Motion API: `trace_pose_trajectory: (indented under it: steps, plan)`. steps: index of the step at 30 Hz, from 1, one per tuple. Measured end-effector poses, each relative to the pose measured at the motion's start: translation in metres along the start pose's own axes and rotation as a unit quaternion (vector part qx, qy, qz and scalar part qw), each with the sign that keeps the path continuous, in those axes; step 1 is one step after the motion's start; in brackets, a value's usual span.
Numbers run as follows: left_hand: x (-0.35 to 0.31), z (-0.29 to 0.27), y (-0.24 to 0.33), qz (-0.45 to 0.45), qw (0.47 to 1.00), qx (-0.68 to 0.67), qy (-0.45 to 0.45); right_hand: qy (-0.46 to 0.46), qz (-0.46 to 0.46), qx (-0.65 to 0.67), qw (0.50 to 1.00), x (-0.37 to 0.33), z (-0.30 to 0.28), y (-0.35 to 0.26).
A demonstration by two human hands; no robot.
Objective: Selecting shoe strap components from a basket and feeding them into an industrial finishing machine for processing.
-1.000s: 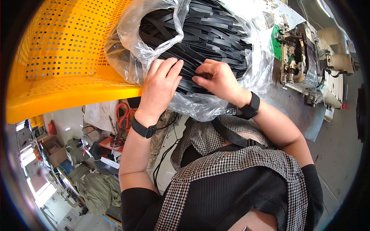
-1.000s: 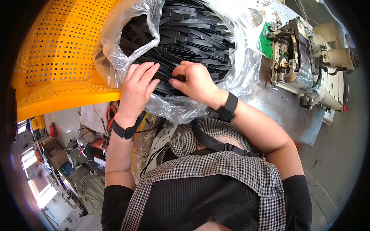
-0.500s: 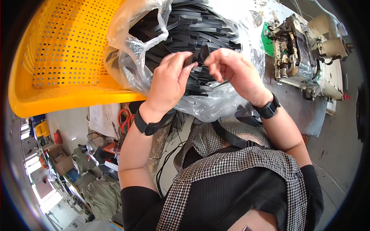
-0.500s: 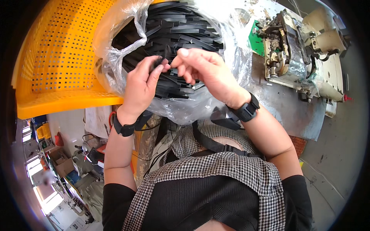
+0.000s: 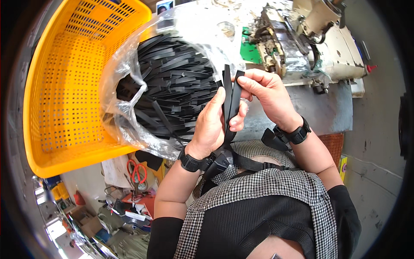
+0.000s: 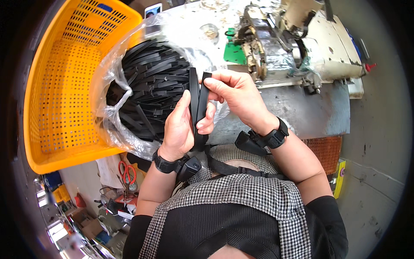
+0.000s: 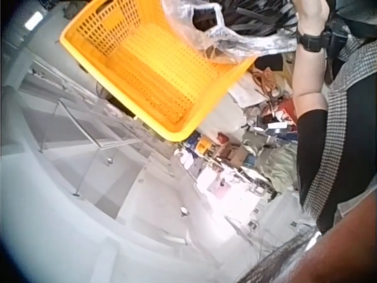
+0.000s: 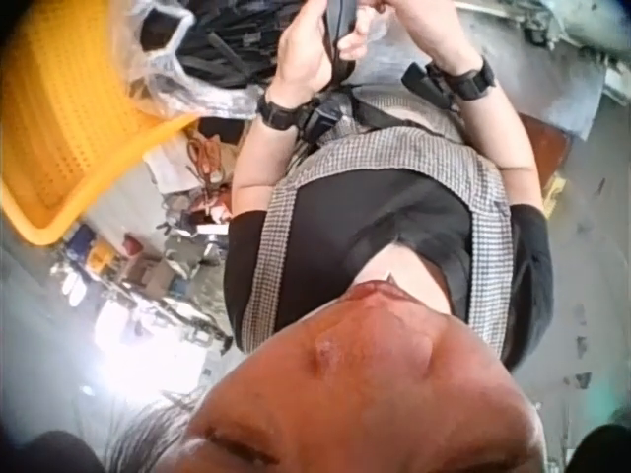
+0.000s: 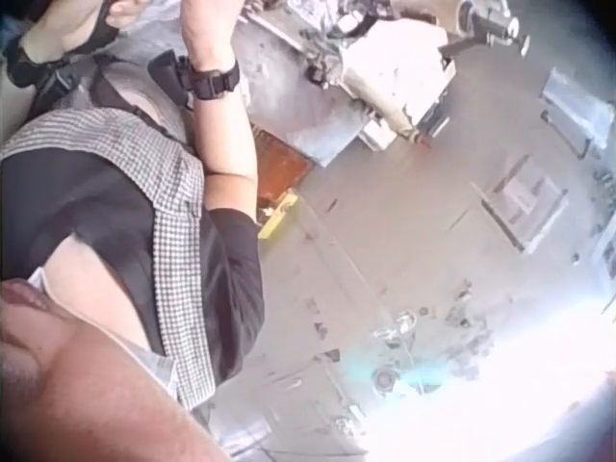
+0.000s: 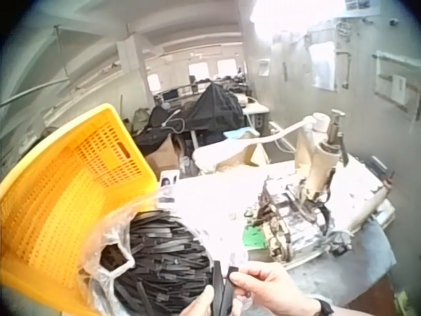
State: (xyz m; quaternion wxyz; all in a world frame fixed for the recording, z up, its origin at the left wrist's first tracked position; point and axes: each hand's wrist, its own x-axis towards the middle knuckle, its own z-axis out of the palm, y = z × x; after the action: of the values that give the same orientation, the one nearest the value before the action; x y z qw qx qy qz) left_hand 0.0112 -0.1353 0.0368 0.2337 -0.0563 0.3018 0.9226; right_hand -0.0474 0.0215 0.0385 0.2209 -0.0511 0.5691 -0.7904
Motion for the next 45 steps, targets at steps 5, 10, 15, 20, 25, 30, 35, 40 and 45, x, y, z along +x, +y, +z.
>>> trace_pose_trajectory:
  steps: [5,10,15,20,25,30,35,40,45]
  plan:
    - [0.016,-0.001,-0.012,-0.004,0.998,0.043,0.044,0.031,-0.005,-0.03,0.999,-0.001,-0.026,0.004]
    - [0.024,-0.004,-0.016,-0.022,0.996,0.083,0.031,0.062,-0.028,-0.007,0.998,0.005,-0.038,0.002]
    - [0.029,-0.006,-0.013,-0.031,0.995,0.085,0.045,0.019,0.007,0.04,0.999,0.009,-0.046,0.002]
    - [0.031,-0.011,-0.009,-0.03,0.995,0.085,0.048,0.032,0.018,0.013,0.999,0.011,-0.039,0.0]
    - [0.033,-0.015,-0.009,-0.045,0.989,0.13,0.049,0.005,0.003,-0.019,1.0,0.011,-0.038,-0.004]
    - [0.036,-0.014,-0.01,-0.033,0.992,0.1,0.068,0.002,-0.01,-0.07,0.997,0.01,-0.044,0.002]
    - [0.035,-0.016,-0.011,-0.038,0.988,0.132,0.066,-0.051,0.017,-0.041,0.998,0.008,-0.047,0.004]
    - [0.03,-0.014,-0.014,-0.026,0.984,0.161,0.065,-0.035,-0.033,-0.159,0.986,0.006,-0.042,0.004]
    - [0.029,-0.013,-0.016,-0.031,0.985,0.157,0.069,-0.035,-0.02,-0.169,0.985,0.003,-0.043,0.007]
